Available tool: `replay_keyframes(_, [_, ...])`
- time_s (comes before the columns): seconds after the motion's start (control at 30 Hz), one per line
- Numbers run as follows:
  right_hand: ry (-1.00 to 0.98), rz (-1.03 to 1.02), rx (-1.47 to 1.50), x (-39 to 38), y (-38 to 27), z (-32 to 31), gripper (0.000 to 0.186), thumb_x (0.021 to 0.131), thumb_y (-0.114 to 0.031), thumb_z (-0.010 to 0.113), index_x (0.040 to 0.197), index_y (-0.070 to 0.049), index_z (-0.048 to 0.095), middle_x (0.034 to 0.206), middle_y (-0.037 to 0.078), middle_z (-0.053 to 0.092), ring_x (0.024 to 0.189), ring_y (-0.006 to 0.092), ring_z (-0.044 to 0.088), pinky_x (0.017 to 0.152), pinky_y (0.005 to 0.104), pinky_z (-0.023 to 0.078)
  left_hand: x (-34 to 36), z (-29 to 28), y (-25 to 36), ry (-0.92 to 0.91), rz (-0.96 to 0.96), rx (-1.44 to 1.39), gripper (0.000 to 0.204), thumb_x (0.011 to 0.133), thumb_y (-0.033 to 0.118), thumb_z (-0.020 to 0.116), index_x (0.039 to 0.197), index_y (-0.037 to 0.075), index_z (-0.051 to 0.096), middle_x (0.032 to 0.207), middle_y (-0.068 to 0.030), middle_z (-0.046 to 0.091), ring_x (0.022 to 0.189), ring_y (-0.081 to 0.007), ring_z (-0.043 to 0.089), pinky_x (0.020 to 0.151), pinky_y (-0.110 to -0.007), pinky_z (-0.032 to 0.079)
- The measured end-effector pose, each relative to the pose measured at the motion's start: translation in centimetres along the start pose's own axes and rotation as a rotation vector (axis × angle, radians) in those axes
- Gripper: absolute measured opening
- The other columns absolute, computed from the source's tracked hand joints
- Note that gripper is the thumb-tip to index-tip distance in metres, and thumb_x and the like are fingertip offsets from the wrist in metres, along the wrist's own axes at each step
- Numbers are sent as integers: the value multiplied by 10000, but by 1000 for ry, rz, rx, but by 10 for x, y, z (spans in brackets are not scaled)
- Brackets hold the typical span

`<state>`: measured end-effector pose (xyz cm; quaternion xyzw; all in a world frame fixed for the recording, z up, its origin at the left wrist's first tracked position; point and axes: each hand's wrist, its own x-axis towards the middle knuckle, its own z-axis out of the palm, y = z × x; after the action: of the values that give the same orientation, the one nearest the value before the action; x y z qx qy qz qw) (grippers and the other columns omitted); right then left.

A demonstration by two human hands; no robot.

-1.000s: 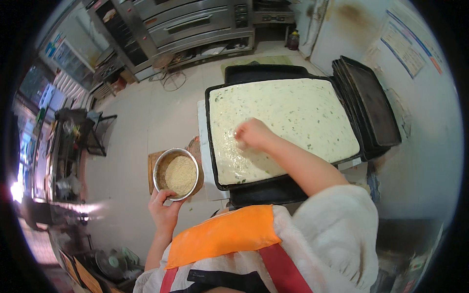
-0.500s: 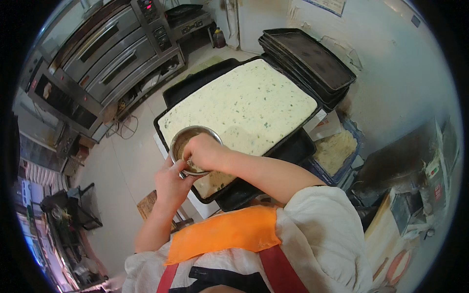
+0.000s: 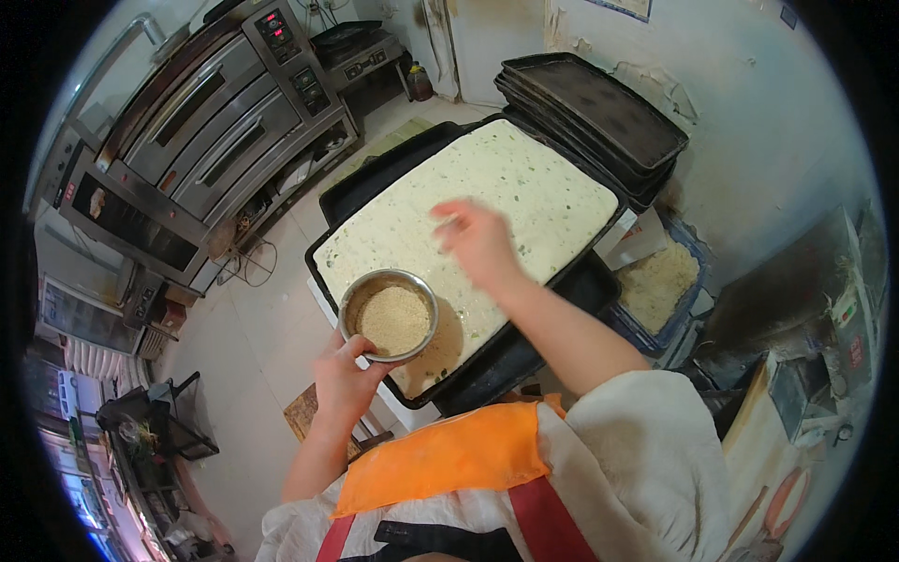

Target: The person chops green onions with a cleaver, retrieves a package from a shelf, spreads the chopped onions over a large sheet of dough, passes the dough through a roller machine, and then presses it into a baking tray, applying oil with a brush and spraying liquid from a bottle.

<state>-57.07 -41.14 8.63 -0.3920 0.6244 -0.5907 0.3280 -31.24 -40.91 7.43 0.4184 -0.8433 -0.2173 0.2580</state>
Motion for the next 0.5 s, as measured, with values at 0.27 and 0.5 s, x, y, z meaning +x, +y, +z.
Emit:
replay_keyframes(0.27, [-255, -139, -168, -4, 25, 52, 200, 808, -90, 631, 977, -13, 707, 904, 107, 708, 821, 209, 679, 722, 344, 530, 19, 9, -5, 5, 11, 120, 283, 641, 210, 846, 766, 48, 652, 1166, -144, 615, 775, -320, 662, 666, -382, 542])
replay_keyframes(0.5, [-112, 397, 141, 27, 85, 59, 216, 781, -13, 699, 996, 2, 708, 878, 118, 708, 746, 187, 674, 679, 314, 536, 3, -14, -24, 50, -77, 136, 304, 630, 238, 861, 752, 47, 659, 1149, -139, 640, 851, -310, 669, 680, -387, 543])
